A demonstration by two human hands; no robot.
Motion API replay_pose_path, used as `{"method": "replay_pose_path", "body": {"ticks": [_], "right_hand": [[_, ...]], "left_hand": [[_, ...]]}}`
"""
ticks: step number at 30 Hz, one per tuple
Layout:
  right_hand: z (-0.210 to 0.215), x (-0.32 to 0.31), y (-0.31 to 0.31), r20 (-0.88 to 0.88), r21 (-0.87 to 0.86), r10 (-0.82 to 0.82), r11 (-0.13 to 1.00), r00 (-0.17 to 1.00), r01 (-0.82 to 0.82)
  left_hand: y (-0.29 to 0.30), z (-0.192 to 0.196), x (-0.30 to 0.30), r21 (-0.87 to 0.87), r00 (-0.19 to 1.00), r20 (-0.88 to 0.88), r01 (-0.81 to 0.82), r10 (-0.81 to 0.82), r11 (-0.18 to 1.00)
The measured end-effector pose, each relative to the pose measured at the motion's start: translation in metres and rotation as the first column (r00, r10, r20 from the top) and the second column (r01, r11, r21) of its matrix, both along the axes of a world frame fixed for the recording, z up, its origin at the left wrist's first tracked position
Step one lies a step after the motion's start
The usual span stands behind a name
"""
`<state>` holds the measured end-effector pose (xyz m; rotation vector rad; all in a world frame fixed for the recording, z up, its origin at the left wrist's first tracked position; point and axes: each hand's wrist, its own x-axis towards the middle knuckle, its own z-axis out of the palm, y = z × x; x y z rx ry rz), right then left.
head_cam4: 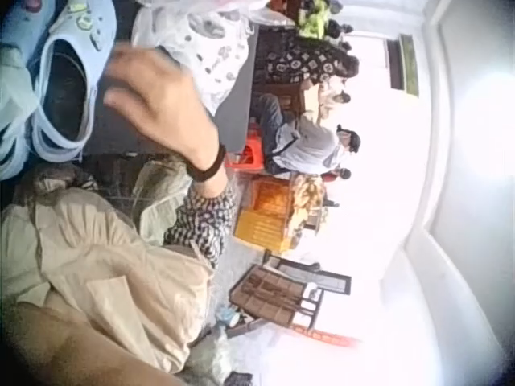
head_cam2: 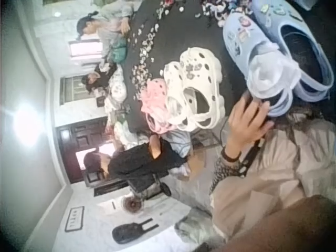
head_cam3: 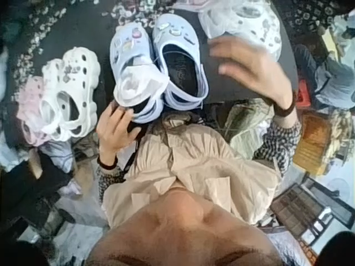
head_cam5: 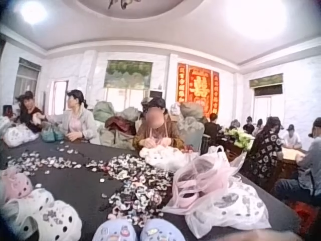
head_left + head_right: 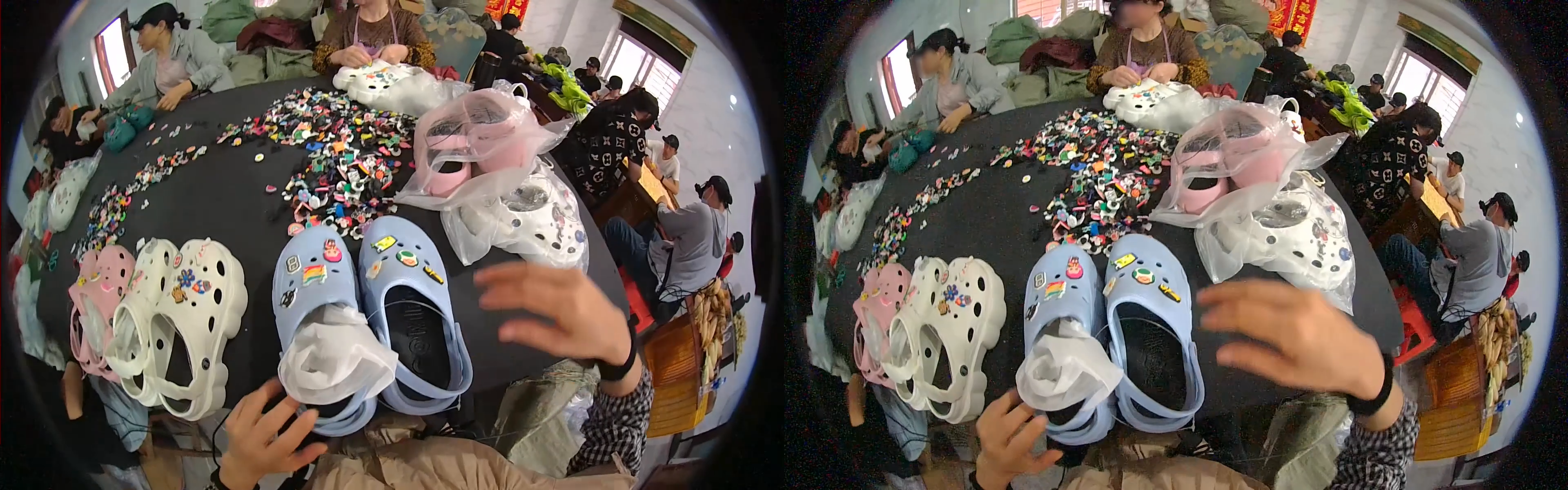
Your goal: The recorder is decorating rubber clogs with various charms and then packing them into plastic bags.
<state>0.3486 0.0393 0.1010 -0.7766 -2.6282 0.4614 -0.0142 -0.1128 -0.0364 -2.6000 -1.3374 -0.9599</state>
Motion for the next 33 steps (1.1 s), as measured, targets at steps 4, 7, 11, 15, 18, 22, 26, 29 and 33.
{"method": "replay_pose_path", "body": {"ticks": [4, 7, 11, 15, 18, 22, 26, 29, 33], "right_hand": [[0.018, -0.025, 0.051, 0.055, 0.163, -0.042, 0.986, 0.998, 0.032], [-0.001, -0.052, 0.091, 0.128, 0.220, -0.067, 0.975, 0.990, 0.038], [-0.063, -0.071, 0.156, 0.005, 0.109, 0.006, 0.994, 1.000, -0.006], [-0.101, -0.091, 0.191, -0.226, -0.005, -0.001, 1.000, 0.974, 0.000], [-0.120, -0.095, 0.200, -0.304, -0.064, -0.083, 0.996, 0.949, 0.067], [-0.146, -0.095, 0.218, -0.256, -0.101, -0.214, 0.976, 0.943, 0.194], [-0.147, -0.101, 0.209, -0.210, -0.010, -0.215, 0.976, 0.954, 0.218], [-0.148, -0.109, 0.197, -0.112, 0.047, -0.230, 0.971, 0.967, 0.236], [-0.148, -0.115, 0.200, -0.054, 0.115, -0.243, 0.962, 0.968, 0.248]], "left_hand": [[-0.006, 0.035, -0.004, 0.135, 0.978, 0.208, -0.042, 0.013, 0.990], [0.013, 0.075, 0.008, 0.086, 0.981, 0.193, -0.009, -0.008, 0.996], [0.061, 0.086, 0.036, -0.043, 0.995, 0.101, 0.006, -0.002, 0.999], [0.081, 0.080, 0.059, -0.209, 0.997, -0.071, 0.015, -0.030, 0.978], [0.084, 0.075, 0.076, -0.208, 0.999, -0.033, 0.017, -0.024, 0.978], [0.080, 0.071, 0.083, -0.226, 0.996, -0.092, -0.020, -0.001, 0.974], [0.082, 0.070, 0.084, -0.219, 0.991, -0.131, -0.030, 0.001, 0.975], [0.083, 0.070, 0.082, -0.232, 0.988, -0.154, -0.025, -0.011, 0.972], [0.083, 0.068, 0.081, -0.215, 0.992, -0.124, -0.009, -0.018, 0.976]]}}
